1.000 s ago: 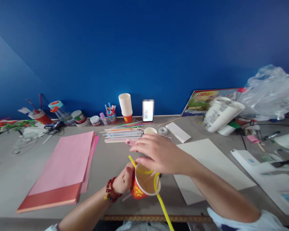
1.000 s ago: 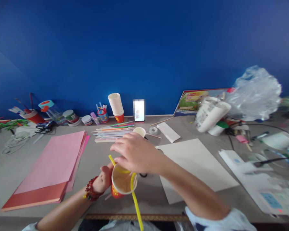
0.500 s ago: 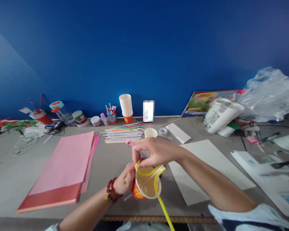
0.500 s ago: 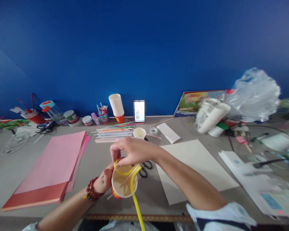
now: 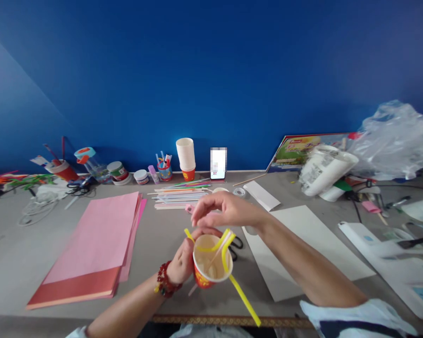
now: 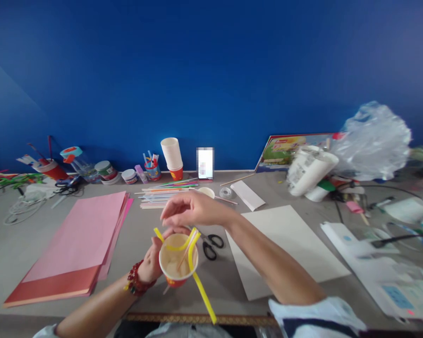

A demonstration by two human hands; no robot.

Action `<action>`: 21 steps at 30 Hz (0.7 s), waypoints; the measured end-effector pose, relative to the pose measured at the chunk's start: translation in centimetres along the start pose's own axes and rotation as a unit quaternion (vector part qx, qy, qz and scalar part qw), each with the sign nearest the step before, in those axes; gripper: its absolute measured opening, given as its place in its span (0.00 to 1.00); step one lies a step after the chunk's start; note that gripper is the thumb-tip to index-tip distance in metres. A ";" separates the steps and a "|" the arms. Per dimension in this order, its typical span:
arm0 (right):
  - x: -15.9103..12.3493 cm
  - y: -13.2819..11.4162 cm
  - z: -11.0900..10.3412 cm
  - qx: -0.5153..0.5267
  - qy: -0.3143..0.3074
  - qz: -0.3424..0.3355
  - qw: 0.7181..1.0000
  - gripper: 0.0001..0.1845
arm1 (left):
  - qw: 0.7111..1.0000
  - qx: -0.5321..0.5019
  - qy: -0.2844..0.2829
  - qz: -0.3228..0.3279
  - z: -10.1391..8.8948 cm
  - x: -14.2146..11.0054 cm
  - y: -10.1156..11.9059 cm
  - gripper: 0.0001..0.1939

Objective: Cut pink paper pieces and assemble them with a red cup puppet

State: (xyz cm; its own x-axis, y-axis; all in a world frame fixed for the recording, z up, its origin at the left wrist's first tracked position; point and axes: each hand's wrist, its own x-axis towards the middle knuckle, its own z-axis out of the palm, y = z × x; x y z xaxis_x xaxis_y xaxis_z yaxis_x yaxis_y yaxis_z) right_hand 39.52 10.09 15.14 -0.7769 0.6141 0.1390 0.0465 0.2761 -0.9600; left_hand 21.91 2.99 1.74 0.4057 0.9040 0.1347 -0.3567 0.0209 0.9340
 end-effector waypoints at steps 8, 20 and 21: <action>-5.3 5.6 1.8 0.088 0.240 -0.069 0.964 0.08 | 0.994 -0.066 0.066 0.062 0.4 1.4 1.1 0.43; -6.7 8.2 5.7 0.169 0.300 -0.049 0.938 0.11 | 0.993 -0.037 0.085 0.077 -0.3 0.9 0.1 0.32; -6.9 8.1 5.4 0.154 0.283 -0.055 0.945 0.11 | 0.994 -0.031 0.076 0.073 -0.4 0.9 0.2 0.32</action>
State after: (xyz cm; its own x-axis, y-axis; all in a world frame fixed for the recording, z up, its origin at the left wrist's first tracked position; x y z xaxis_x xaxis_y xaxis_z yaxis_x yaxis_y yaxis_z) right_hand 41.85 4.10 5.14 -0.3020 0.9153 0.2666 -0.2677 0.1870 -0.9452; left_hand 21.82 3.97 1.93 0.2146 0.9535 0.2118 -0.4564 -0.0938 0.8848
